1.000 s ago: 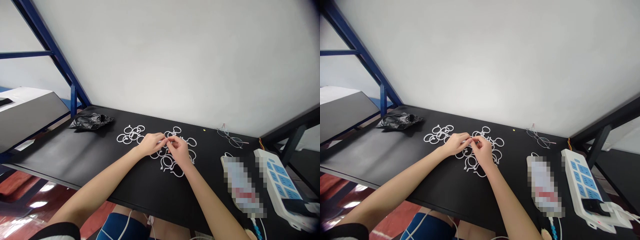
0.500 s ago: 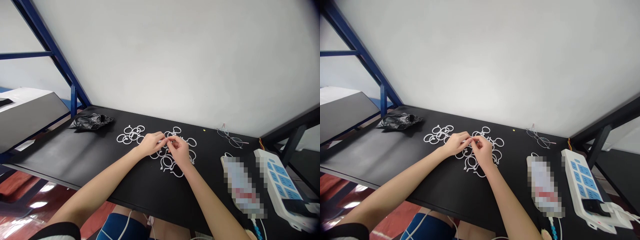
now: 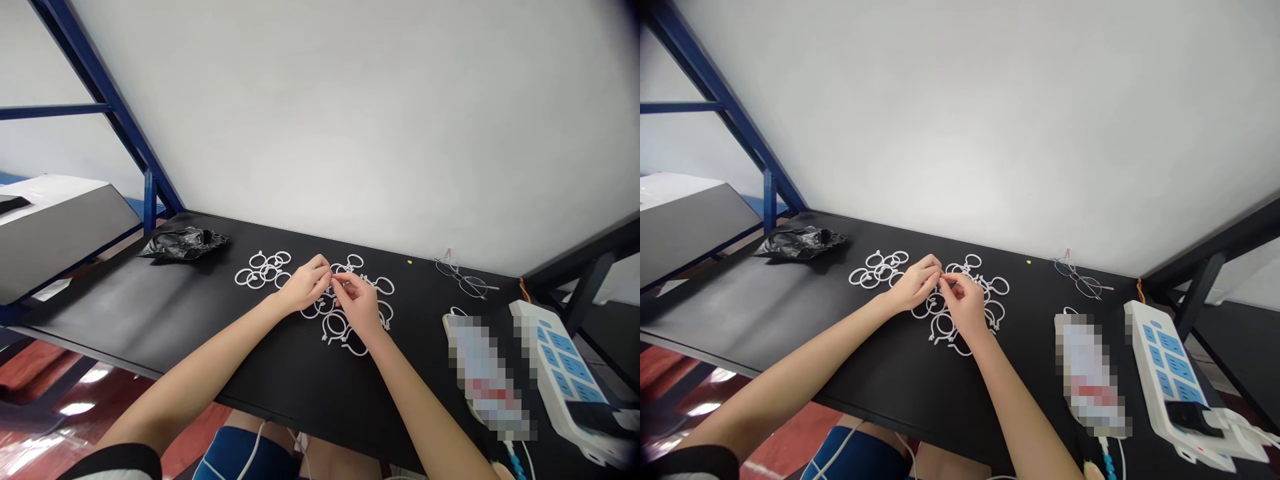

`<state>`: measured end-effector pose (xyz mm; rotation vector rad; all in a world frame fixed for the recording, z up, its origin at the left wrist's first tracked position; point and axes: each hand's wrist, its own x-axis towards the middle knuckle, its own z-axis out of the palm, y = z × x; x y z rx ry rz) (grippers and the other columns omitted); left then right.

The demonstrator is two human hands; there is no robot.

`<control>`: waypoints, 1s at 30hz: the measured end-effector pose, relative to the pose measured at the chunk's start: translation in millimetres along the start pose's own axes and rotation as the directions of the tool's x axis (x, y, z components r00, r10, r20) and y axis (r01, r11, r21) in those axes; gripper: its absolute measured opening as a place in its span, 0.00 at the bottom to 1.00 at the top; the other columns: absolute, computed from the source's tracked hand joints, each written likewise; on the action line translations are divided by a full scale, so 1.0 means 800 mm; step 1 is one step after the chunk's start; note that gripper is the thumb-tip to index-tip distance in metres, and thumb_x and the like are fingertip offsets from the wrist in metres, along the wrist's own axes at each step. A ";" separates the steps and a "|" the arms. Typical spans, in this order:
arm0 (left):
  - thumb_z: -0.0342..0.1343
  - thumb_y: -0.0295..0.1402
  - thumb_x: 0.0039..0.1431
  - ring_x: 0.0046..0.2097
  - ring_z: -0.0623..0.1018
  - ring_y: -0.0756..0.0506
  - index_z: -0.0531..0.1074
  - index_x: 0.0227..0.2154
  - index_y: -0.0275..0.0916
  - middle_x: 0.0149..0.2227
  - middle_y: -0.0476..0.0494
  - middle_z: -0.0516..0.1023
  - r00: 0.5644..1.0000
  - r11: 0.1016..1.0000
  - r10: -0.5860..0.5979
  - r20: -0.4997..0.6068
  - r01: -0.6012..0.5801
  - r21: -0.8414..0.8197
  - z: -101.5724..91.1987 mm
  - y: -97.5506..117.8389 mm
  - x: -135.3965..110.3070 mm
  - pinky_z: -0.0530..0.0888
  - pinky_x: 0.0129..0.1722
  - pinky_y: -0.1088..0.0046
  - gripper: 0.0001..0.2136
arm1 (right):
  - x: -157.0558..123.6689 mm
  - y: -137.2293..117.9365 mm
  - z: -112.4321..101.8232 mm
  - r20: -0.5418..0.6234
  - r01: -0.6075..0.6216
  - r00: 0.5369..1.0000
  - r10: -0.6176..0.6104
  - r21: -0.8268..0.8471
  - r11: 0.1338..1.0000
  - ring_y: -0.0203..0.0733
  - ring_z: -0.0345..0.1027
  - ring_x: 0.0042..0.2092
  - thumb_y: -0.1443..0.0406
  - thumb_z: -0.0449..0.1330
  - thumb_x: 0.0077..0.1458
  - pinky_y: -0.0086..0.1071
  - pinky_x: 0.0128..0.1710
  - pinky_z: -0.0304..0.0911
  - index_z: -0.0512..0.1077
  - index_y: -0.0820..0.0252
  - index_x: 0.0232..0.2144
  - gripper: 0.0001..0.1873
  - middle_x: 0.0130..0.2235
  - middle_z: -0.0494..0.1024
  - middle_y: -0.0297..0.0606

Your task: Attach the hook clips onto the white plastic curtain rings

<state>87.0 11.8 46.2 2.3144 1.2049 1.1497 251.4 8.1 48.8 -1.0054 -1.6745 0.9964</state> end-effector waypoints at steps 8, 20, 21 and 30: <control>0.36 0.32 0.68 0.32 0.70 0.49 0.68 0.30 0.36 0.31 0.44 0.69 0.996 1.000 -0.008 0.085 0.007 0.012 -0.001 -0.001 0.000 0.69 0.36 0.72 0.17 | 0.001 0.005 0.002 0.022 -0.034 0.999 0.032 0.075 0.997 0.34 0.68 0.21 0.56 0.61 0.53 0.30 0.23 0.67 0.75 0.59 0.34 0.13 0.27 0.77 0.36; 0.31 0.34 0.69 0.25 0.64 0.51 0.59 0.23 0.38 0.25 0.48 0.63 0.999 0.987 0.018 0.041 -0.024 0.158 0.004 -0.002 -0.003 0.64 0.27 0.74 0.20 | 0.001 0.003 0.004 0.077 -0.086 0.995 0.071 0.226 0.970 0.34 0.69 0.22 0.58 0.64 0.50 0.30 0.24 0.68 0.77 0.60 0.31 0.11 0.23 0.76 0.33; 0.31 0.34 0.69 0.25 0.64 0.51 0.59 0.23 0.38 0.25 0.48 0.63 0.999 0.984 0.026 0.038 -0.032 0.174 0.004 -0.002 -0.003 0.64 0.27 0.74 0.20 | 0.001 0.002 0.004 0.079 -0.091 0.994 0.074 0.236 0.967 0.34 0.69 0.22 0.58 0.65 0.50 0.30 0.24 0.68 0.76 0.60 0.31 0.11 0.23 0.76 0.33; 0.30 0.33 0.69 0.24 0.64 0.52 0.58 0.22 0.38 0.24 0.48 0.63 0.999 0.978 0.016 0.048 -0.026 0.205 0.003 0.001 -0.003 0.63 0.26 0.75 0.20 | 0.002 -0.001 0.003 0.091 -0.108 0.992 0.086 0.282 0.953 0.34 0.69 0.21 0.59 0.66 0.47 0.30 0.24 0.68 0.76 0.60 0.27 0.10 0.19 0.74 0.31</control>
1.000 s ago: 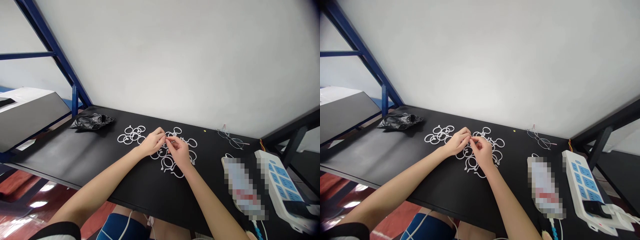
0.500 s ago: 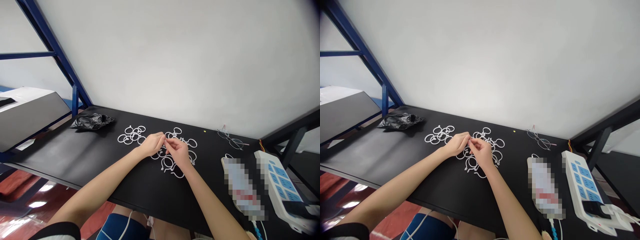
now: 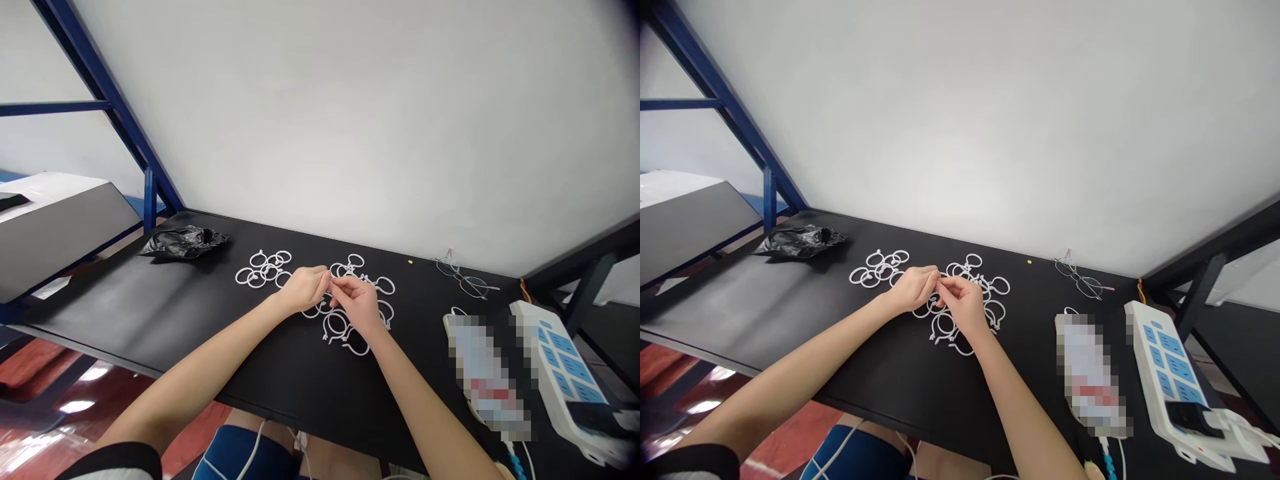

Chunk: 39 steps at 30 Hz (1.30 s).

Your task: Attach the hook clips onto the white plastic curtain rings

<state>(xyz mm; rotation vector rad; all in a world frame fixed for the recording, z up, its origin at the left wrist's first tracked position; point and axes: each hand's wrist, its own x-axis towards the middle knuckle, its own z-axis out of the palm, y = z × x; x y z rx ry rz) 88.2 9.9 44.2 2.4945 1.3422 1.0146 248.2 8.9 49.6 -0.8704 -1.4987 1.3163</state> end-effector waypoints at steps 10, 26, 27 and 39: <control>0.31 0.33 0.69 0.23 0.63 0.52 0.58 0.22 0.38 0.23 0.49 0.64 1.000 1.000 0.007 -0.022 -0.007 0.002 0.001 -0.001 0.000 0.62 0.26 0.75 0.20 | -0.001 0.000 0.002 -0.002 0.004 1.000 -0.004 -0.016 1.000 0.32 0.67 0.20 0.59 0.65 0.49 0.28 0.23 0.65 0.76 0.60 0.28 0.09 0.21 0.74 0.32; 0.34 0.34 0.69 0.24 0.63 0.53 0.63 0.22 0.37 0.24 0.49 0.65 1.000 0.999 0.019 -0.020 -0.018 0.043 0.003 -0.004 -0.001 0.61 0.26 0.75 0.21 | 0.000 0.007 0.001 -0.003 0.012 1.000 -0.012 -0.040 0.999 0.31 0.66 0.20 0.58 0.64 0.50 0.27 0.21 0.65 0.75 0.60 0.30 0.11 0.24 0.75 0.32; 0.34 0.34 0.69 0.24 0.63 0.53 0.63 0.22 0.37 0.24 0.49 0.65 1.000 0.999 0.019 -0.020 -0.018 0.041 0.003 -0.005 -0.001 0.60 0.26 0.75 0.20 | 0.000 0.008 0.001 -0.005 0.012 1.000 -0.012 -0.040 0.999 0.31 0.66 0.20 0.58 0.64 0.51 0.27 0.21 0.65 0.75 0.60 0.30 0.11 0.24 0.75 0.32; 0.34 0.34 0.69 0.25 0.64 0.52 0.63 0.22 0.37 0.24 0.49 0.65 0.999 1.000 0.018 0.029 -0.017 -0.013 0.004 -0.007 0.000 0.63 0.28 0.75 0.21 | 0.000 0.010 -0.001 -0.012 0.020 1.000 -0.021 -0.114 0.993 0.33 0.67 0.21 0.57 0.63 0.51 0.28 0.21 0.66 0.74 0.61 0.31 0.12 0.24 0.75 0.33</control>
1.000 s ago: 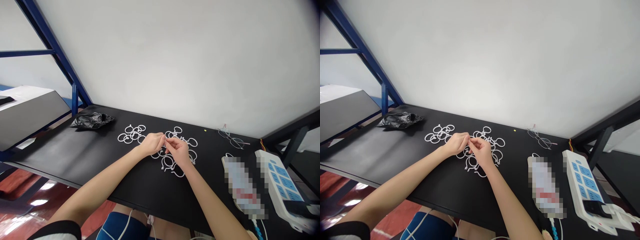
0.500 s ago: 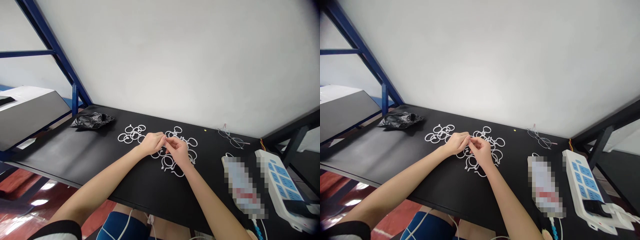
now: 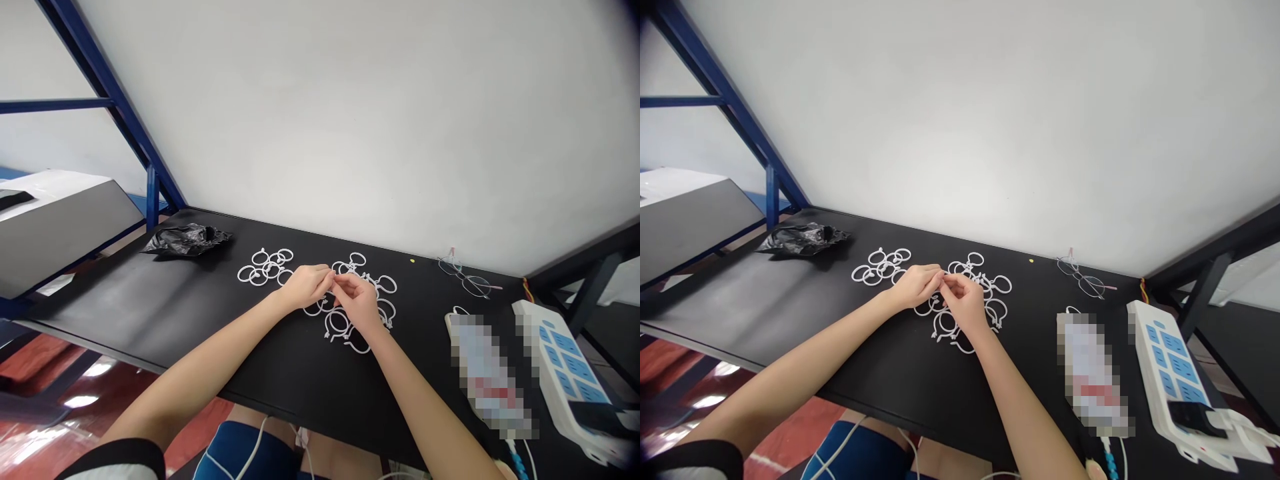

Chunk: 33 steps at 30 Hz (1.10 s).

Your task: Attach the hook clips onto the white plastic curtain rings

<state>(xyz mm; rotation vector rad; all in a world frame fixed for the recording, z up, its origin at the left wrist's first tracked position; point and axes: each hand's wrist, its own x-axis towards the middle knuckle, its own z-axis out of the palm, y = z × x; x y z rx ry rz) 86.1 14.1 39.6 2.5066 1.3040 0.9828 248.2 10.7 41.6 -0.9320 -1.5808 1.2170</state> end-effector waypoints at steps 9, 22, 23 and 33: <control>0.36 0.33 0.69 0.26 0.66 0.52 0.65 0.23 0.36 0.26 0.48 0.68 1.000 1.000 -0.014 0.027 0.014 -0.013 0.000 0.000 -0.001 0.63 0.29 0.75 0.20 | -0.001 0.011 0.000 -0.011 0.010 1.000 -0.010 -0.026 1.000 0.37 0.71 0.25 0.55 0.63 0.52 0.29 0.22 0.67 0.74 0.60 0.31 0.13 0.25 0.76 0.36; 0.37 0.35 0.69 0.29 0.71 0.51 0.67 0.38 0.37 0.32 0.47 0.74 0.999 0.999 -0.039 -0.025 0.038 -0.036 -0.003 0.005 -0.003 0.65 0.29 0.77 0.14 | 0.001 -0.001 -0.002 0.010 0.005 1.000 -0.006 0.011 1.000 0.32 0.66 0.21 0.55 0.62 0.52 0.28 0.21 0.66 0.74 0.60 0.31 0.13 0.26 0.75 0.33; 0.37 0.36 0.69 0.29 0.72 0.51 0.67 0.38 0.38 0.32 0.47 0.75 0.999 0.999 -0.041 -0.023 0.040 -0.033 -0.003 0.006 -0.003 0.65 0.29 0.77 0.13 | 0.001 -0.003 -0.002 0.004 0.003 1.000 -0.003 0.012 1.000 0.32 0.66 0.21 0.55 0.63 0.52 0.28 0.21 0.66 0.74 0.60 0.31 0.13 0.27 0.75 0.34; 0.39 0.39 0.69 0.32 0.75 0.51 0.67 0.39 0.39 0.35 0.46 0.76 0.982 0.979 -0.137 -0.132 0.154 0.130 -0.007 -0.002 0.000 0.66 0.29 0.77 0.14 | 0.003 -0.007 -0.003 -0.080 -0.053 0.995 0.053 0.001 0.999 0.33 0.67 0.20 0.52 0.63 0.50 0.29 0.21 0.67 0.74 0.60 0.30 0.17 0.28 0.78 0.37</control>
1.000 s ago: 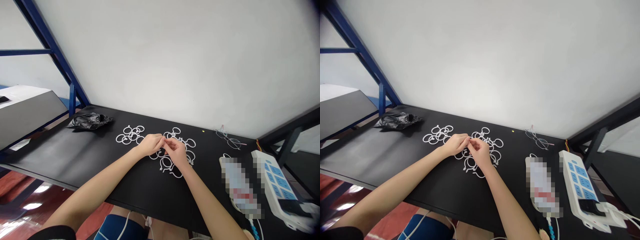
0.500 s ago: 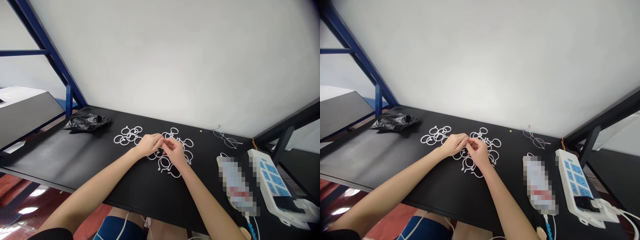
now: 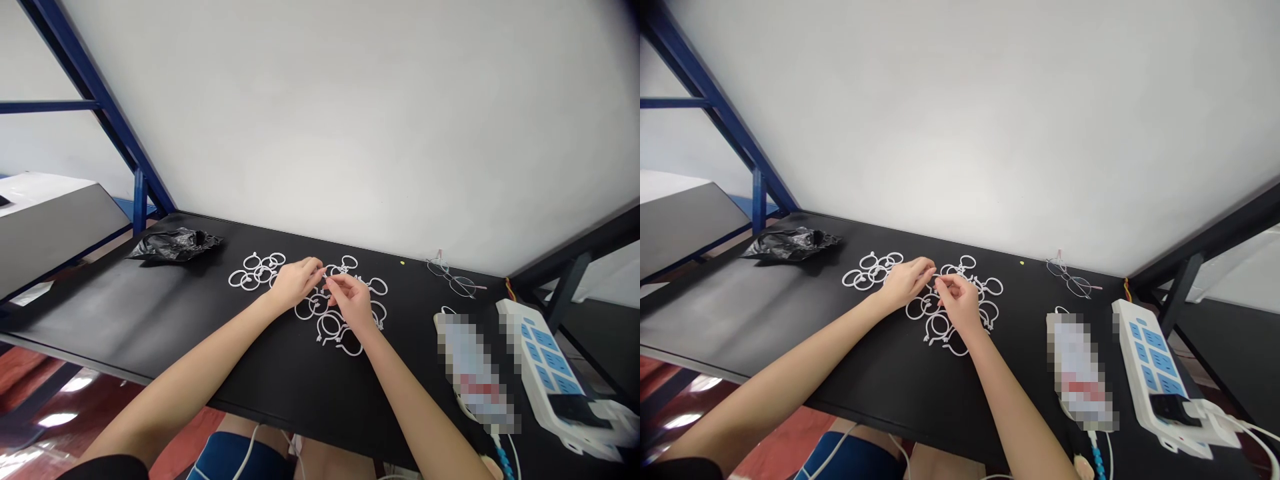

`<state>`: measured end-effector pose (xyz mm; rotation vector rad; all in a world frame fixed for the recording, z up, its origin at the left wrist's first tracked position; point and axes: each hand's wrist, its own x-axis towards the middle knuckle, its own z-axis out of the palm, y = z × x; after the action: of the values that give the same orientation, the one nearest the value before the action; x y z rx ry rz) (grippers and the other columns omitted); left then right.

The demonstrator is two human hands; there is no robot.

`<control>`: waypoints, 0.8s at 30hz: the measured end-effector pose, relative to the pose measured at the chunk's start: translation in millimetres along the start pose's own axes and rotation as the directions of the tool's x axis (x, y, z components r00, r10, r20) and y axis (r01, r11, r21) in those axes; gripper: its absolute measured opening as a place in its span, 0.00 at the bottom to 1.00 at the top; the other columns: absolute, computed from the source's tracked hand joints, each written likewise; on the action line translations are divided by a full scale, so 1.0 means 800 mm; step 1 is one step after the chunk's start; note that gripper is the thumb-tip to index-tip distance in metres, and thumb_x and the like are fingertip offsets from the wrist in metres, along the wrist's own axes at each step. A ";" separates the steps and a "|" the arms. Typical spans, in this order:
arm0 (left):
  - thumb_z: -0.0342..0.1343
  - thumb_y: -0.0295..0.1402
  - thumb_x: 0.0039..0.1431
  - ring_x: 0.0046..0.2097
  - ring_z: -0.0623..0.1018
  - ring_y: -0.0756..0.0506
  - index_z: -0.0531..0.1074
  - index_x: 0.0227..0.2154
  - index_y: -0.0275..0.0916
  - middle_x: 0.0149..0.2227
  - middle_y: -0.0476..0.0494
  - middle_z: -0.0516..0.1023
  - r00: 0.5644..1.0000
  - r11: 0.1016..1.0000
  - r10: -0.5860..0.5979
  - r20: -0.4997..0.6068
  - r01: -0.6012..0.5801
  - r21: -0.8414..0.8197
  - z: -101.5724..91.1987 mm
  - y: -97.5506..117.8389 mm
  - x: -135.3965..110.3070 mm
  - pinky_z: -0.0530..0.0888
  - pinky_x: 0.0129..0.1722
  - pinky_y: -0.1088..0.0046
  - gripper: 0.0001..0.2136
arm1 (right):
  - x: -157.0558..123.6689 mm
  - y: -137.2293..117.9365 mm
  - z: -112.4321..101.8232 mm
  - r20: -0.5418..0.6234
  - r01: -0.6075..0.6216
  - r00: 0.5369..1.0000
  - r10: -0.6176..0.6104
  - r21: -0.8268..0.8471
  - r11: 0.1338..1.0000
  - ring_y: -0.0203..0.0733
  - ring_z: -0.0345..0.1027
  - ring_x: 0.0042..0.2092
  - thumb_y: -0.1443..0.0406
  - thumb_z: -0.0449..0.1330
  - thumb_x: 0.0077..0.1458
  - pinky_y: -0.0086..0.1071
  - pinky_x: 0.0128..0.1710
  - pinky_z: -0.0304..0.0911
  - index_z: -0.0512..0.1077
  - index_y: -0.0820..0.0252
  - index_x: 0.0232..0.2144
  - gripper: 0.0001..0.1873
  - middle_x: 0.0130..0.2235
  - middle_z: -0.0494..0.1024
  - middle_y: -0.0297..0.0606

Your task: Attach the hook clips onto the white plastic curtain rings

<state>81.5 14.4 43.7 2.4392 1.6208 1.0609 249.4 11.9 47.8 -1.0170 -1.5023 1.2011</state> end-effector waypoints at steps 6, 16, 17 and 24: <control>0.43 0.40 0.68 0.37 0.74 0.48 0.68 0.37 0.39 0.37 0.45 0.74 0.983 0.968 -0.163 -0.080 0.175 0.178 -0.005 -0.018 0.007 0.62 0.27 0.76 0.12 | -0.001 0.001 0.000 0.017 -0.005 1.000 0.005 -0.003 1.000 0.32 0.67 0.20 0.52 0.62 0.50 0.28 0.21 0.66 0.74 0.61 0.30 0.17 0.28 0.78 0.38; 0.45 0.35 0.66 0.39 0.71 0.44 0.67 0.34 0.39 0.35 0.42 0.72 0.981 0.938 -0.180 0.075 0.149 0.312 0.018 -0.042 0.003 0.66 0.34 0.70 0.09 | -0.001 -0.001 -0.001 0.016 0.000 1.000 0.000 -0.005 1.000 0.33 0.67 0.20 0.52 0.62 0.51 0.28 0.21 0.66 0.74 0.61 0.29 0.17 0.28 0.78 0.38; 0.45 0.35 0.66 0.39 0.71 0.44 0.68 0.33 0.39 0.35 0.42 0.72 0.981 0.939 -0.178 0.078 0.146 0.310 0.018 -0.042 0.003 0.66 0.34 0.70 0.09 | -0.001 -0.001 -0.001 0.016 0.002 1.000 -0.001 -0.006 1.000 0.33 0.67 0.20 0.52 0.62 0.51 0.28 0.21 0.66 0.74 0.61 0.29 0.17 0.28 0.78 0.38; 0.47 0.34 0.64 0.38 0.71 0.44 0.68 0.31 0.39 0.34 0.43 0.71 0.983 0.949 -0.166 0.079 0.137 0.285 0.017 -0.042 0.002 0.66 0.34 0.68 0.08 | -0.002 0.000 0.000 0.029 0.011 1.000 -0.010 -0.021 1.000 0.33 0.67 0.20 0.52 0.62 0.51 0.28 0.22 0.66 0.74 0.60 0.29 0.16 0.28 0.78 0.38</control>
<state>62.4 35.6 21.4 2.4289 2.0057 0.7164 249.8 10.3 47.3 -1.0087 -1.5444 1.1994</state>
